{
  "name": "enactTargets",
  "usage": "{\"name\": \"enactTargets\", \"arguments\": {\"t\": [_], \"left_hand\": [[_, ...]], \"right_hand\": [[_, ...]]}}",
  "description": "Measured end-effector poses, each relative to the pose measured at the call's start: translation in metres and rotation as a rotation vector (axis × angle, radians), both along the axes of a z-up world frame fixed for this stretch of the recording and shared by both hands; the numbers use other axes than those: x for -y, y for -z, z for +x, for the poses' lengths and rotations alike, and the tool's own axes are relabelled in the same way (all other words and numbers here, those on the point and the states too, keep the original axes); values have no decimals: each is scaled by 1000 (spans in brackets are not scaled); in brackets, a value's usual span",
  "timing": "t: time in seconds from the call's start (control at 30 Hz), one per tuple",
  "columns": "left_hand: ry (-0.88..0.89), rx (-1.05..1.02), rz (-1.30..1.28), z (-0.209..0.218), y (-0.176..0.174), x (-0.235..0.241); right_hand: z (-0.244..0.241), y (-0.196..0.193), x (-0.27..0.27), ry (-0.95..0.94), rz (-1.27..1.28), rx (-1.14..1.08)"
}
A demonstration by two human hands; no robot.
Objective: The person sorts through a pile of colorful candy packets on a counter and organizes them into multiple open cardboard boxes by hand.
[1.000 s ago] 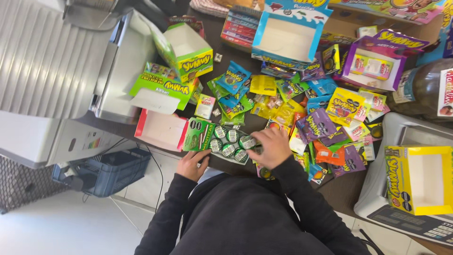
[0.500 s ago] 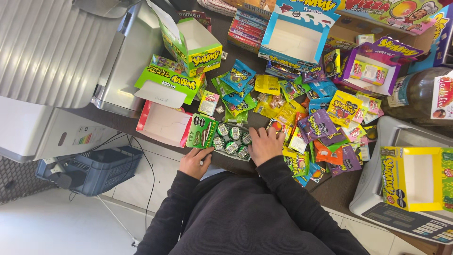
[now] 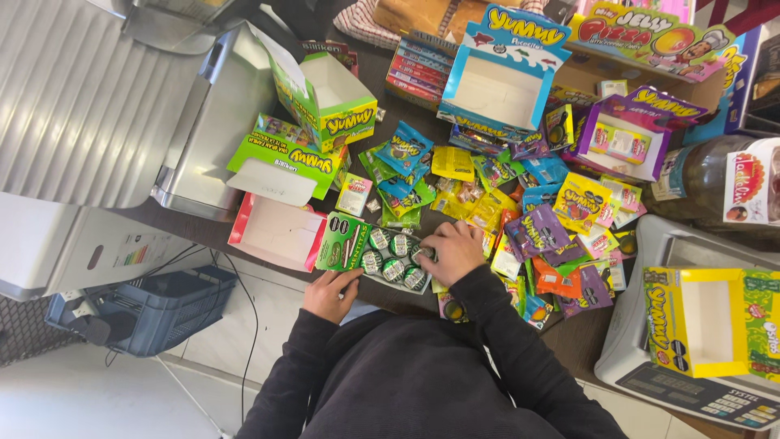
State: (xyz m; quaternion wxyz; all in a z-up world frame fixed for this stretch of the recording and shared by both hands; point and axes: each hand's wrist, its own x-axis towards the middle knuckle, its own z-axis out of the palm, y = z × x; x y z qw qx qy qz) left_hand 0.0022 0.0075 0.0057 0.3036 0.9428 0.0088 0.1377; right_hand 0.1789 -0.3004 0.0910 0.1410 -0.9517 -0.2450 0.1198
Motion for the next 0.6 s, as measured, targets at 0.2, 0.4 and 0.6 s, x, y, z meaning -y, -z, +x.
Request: {"name": "enactTargets", "arguments": {"t": [0.2,0.4,0.6], "left_hand": [[-19,11,25,0,-1,1],[-19,-5,8,0,4,0],[-25,6,13,0,2,3]], "right_hand": [[85,-23,2,72,-187,-238],[126,-12,-23,-28,-126,-348],[133,-14,-40,-27,-285,-338]]}}
